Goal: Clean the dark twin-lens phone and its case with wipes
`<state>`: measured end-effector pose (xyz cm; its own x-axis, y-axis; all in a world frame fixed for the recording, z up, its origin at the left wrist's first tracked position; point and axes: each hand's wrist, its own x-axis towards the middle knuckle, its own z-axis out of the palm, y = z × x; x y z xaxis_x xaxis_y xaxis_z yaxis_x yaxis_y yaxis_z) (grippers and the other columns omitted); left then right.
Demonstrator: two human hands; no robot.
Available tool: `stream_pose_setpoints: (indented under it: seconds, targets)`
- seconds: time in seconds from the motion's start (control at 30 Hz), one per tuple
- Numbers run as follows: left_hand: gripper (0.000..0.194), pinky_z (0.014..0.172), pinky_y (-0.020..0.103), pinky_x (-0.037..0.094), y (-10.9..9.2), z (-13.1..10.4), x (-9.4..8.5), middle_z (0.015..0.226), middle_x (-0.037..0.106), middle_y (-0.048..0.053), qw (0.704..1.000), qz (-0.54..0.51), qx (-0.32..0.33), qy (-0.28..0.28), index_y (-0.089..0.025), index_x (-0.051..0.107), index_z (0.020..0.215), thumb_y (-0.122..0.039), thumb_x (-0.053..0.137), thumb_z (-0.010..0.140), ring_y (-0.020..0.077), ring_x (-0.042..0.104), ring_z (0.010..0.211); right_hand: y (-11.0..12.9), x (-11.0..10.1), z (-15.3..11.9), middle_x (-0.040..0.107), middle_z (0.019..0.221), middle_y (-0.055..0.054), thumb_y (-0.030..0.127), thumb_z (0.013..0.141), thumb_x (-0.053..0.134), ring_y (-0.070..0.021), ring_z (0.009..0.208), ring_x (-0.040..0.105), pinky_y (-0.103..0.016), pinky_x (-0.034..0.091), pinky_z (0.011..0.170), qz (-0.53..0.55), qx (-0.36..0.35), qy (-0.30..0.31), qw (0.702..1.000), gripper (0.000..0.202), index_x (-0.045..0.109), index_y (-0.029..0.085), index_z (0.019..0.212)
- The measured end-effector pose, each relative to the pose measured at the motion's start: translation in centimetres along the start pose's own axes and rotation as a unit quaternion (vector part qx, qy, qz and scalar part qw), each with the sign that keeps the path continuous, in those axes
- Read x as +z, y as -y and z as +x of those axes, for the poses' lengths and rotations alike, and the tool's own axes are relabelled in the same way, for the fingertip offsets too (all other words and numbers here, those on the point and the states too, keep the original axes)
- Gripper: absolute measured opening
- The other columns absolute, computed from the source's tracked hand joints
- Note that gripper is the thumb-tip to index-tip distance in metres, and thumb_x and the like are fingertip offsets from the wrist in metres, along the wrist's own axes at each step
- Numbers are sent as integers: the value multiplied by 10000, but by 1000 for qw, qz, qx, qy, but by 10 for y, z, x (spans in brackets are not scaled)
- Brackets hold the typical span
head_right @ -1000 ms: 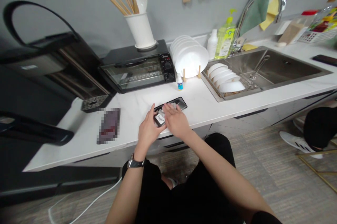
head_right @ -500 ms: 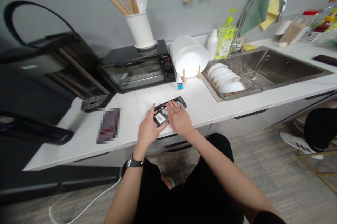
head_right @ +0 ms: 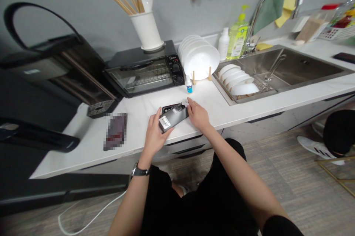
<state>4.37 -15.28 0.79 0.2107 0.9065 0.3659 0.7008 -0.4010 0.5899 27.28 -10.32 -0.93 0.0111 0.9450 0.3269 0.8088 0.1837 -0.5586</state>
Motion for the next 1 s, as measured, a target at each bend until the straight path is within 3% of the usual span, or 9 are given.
stream_pose_setpoints:
  seconds: [0.13,0.3,0.4,0.53,0.67,0.73,0.8,0.87,1.0]
  targets:
    - [918,1152,393,448,0,-4,-1,1447,406,105,999,-29,-13,-4,-329,180,1648,-211,686,891,258,526,1362,3,0,2,775,1198,-111,370,1085,321,-320,1033,747,-402,560,884,-15,56,-7,998,479,592,213,1446]
    - [903,1117,396,488,1,-7,0,1504,503,124,997,-70,-23,2,-308,120,1654,-193,636,921,252,578,1339,7,-7,-2,780,923,-75,430,1093,260,-272,823,730,-341,532,782,63,19,-54,996,503,673,203,1268]
    - [900,984,360,564,1,-8,0,1383,649,106,994,-100,-51,19,-296,100,1652,-223,640,935,227,700,1147,12,-12,-9,767,1080,-93,432,1096,238,-258,940,719,-339,533,863,118,-24,-90,989,520,639,181,1312]
    - [686,801,309,588,3,-8,0,1113,760,47,992,-96,-69,49,-280,353,1563,-242,635,940,195,739,843,19,-12,-16,716,1262,-117,390,1091,282,-258,1159,664,-360,505,1014,125,-77,-108,983,471,635,175,1315]
    - [474,775,302,575,4,-7,1,1059,772,32,995,-66,-59,56,-275,530,1408,-286,636,946,205,740,843,32,-8,-24,686,1317,-117,289,1075,303,-277,1333,545,-464,401,1174,73,-108,-113,985,431,644,196,1322]
    - [414,776,304,569,6,-7,3,1036,777,33,996,-46,-54,57,-264,575,1346,-325,647,943,213,743,854,44,-4,-32,681,1341,-95,237,1060,330,-279,1414,470,-538,272,1254,39,-139,-96,985,420,636,216,1348]
    - [303,767,308,564,8,-6,5,969,780,42,997,-17,-52,62,-229,638,1232,-308,634,939,220,740,833,60,0,-41,682,1350,-77,209,1053,358,-265,1404,483,-560,198,1281,19,-191,-56,980,420,618,231,1382]
    - [191,773,324,563,12,-6,7,921,780,71,996,29,-40,77,-189,694,1077,-208,594,916,234,737,829,75,4,-50,673,1374,-70,205,1052,382,-245,1358,524,-533,206,1286,10,-260,-6,966,422,596,238,1414]
    - [218,818,356,564,17,-6,8,955,784,126,992,89,-6,94,-160,733,918,-77,545,846,266,741,894,85,7,-57,642,1423,-82,216,1051,410,-245,1332,529,-473,278,1260,-22,-351,43,935,428,565,215,1449]
